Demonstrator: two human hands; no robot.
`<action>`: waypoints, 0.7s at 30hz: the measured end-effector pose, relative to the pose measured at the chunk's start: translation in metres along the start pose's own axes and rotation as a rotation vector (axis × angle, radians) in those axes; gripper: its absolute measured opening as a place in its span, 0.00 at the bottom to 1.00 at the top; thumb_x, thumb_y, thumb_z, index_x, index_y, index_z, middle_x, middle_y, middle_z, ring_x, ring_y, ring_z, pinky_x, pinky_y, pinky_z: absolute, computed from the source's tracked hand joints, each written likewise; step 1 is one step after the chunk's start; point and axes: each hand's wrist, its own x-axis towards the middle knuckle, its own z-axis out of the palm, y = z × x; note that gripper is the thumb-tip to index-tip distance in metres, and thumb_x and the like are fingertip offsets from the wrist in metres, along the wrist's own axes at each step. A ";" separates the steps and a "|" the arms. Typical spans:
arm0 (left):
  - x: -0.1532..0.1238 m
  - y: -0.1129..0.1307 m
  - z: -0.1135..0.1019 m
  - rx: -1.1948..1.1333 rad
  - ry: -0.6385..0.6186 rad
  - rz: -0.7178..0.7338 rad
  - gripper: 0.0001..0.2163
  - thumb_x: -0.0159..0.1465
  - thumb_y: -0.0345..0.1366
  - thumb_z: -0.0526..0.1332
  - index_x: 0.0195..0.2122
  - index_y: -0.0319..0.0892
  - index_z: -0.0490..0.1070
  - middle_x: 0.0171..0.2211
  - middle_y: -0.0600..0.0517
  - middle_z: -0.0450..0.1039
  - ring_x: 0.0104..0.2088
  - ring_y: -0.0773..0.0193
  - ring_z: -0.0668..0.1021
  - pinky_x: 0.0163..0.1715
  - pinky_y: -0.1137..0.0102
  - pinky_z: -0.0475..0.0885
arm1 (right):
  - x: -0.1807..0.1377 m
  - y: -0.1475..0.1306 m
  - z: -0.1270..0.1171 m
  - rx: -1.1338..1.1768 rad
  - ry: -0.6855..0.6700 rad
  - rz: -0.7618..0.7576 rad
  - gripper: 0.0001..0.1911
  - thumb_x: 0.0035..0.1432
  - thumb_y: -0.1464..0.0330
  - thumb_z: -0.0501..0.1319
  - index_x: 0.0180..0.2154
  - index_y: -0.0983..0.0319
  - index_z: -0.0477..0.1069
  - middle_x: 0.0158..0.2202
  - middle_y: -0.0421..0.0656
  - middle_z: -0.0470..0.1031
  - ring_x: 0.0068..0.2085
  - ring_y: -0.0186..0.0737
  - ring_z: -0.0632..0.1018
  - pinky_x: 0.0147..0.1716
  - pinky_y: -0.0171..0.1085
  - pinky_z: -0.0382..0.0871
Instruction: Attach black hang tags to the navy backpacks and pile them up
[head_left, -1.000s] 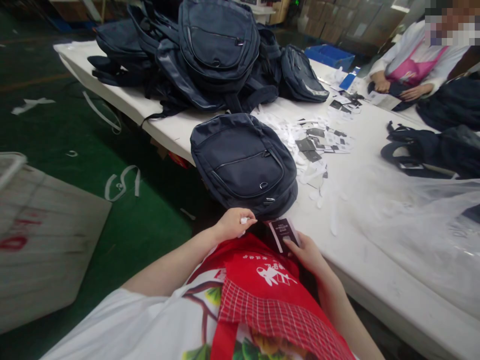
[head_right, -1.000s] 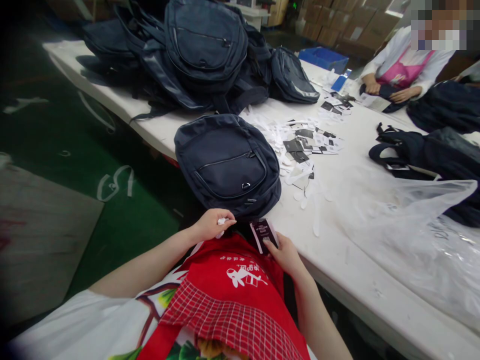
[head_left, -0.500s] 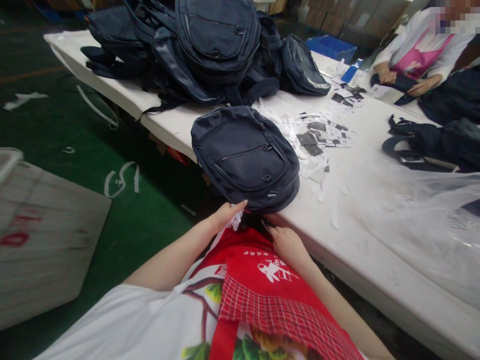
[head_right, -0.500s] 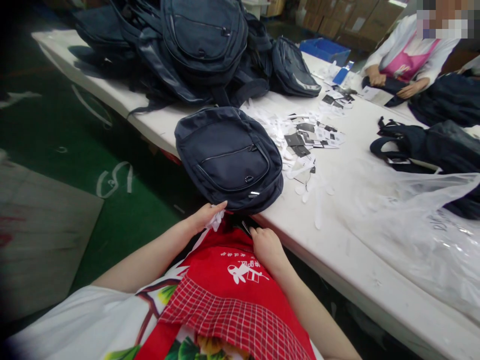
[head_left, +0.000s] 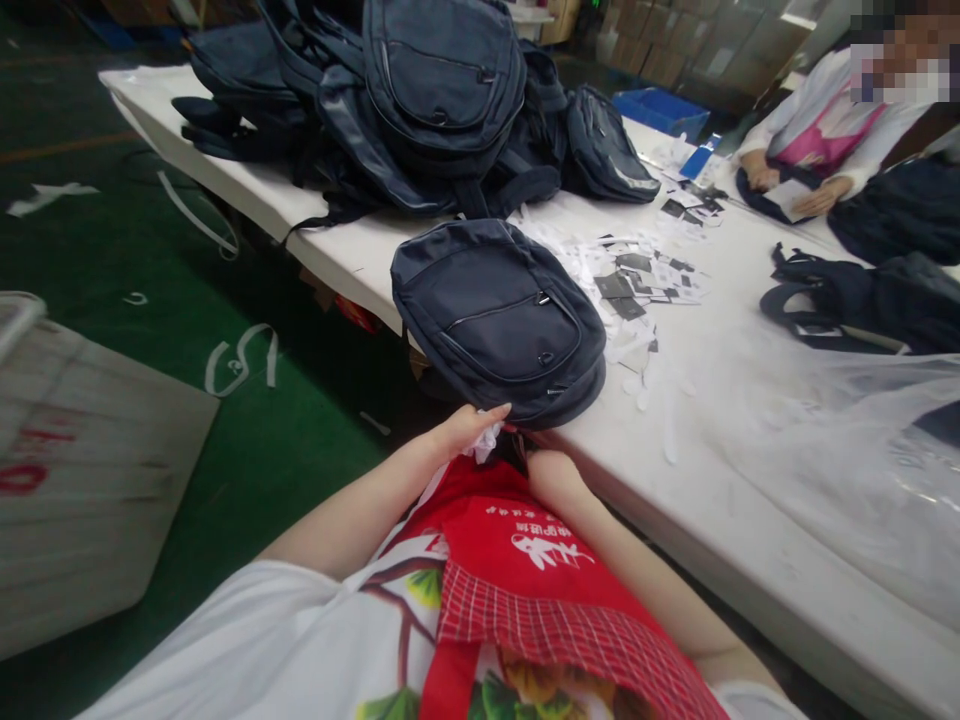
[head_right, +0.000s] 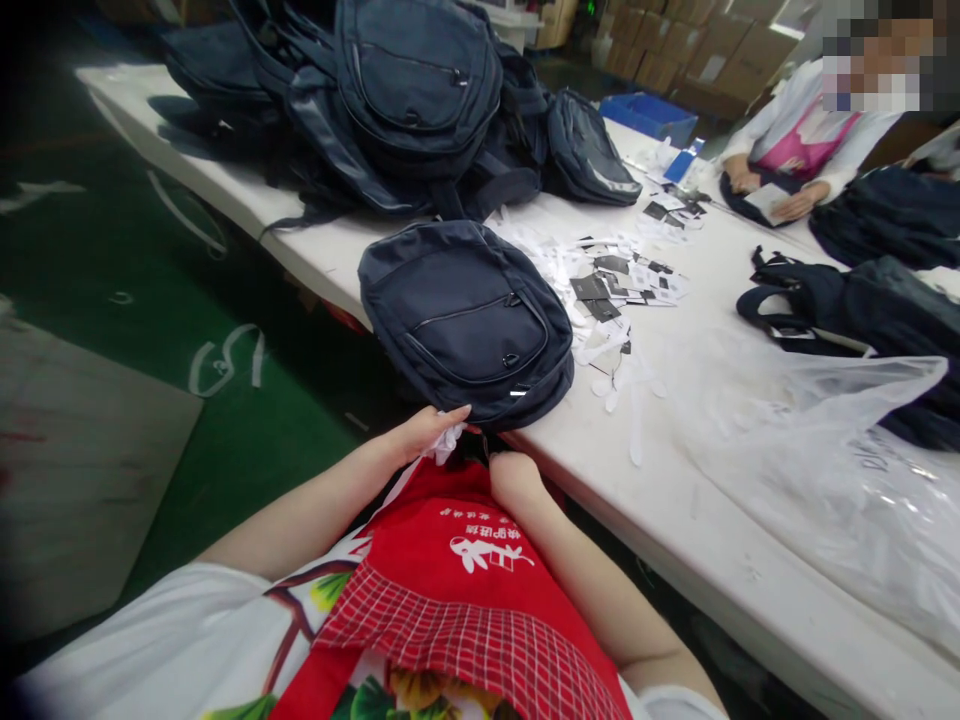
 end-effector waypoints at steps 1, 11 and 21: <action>0.000 -0.001 0.001 0.023 0.016 0.026 0.25 0.48 0.55 0.70 0.38 0.40 0.78 0.38 0.44 0.81 0.40 0.59 0.81 0.42 0.70 0.74 | 0.007 0.004 0.008 0.006 -0.014 0.009 0.11 0.59 0.73 0.55 0.39 0.66 0.76 0.37 0.57 0.79 0.37 0.52 0.79 0.37 0.42 0.68; 0.008 -0.025 0.015 0.341 0.037 0.023 0.26 0.43 0.49 0.73 0.40 0.37 0.78 0.40 0.43 0.80 0.42 0.52 0.80 0.43 0.64 0.74 | -0.013 0.018 -0.011 0.348 0.202 0.062 0.21 0.60 0.52 0.56 0.38 0.61 0.77 0.36 0.48 0.81 0.34 0.46 0.79 0.35 0.38 0.69; 0.012 -0.024 0.009 0.311 0.000 0.091 0.25 0.42 0.44 0.74 0.40 0.37 0.78 0.41 0.43 0.79 0.40 0.54 0.79 0.44 0.63 0.74 | 0.003 0.037 0.002 0.627 0.602 0.171 0.17 0.58 0.60 0.57 0.44 0.62 0.74 0.37 0.46 0.81 0.35 0.43 0.80 0.38 0.40 0.73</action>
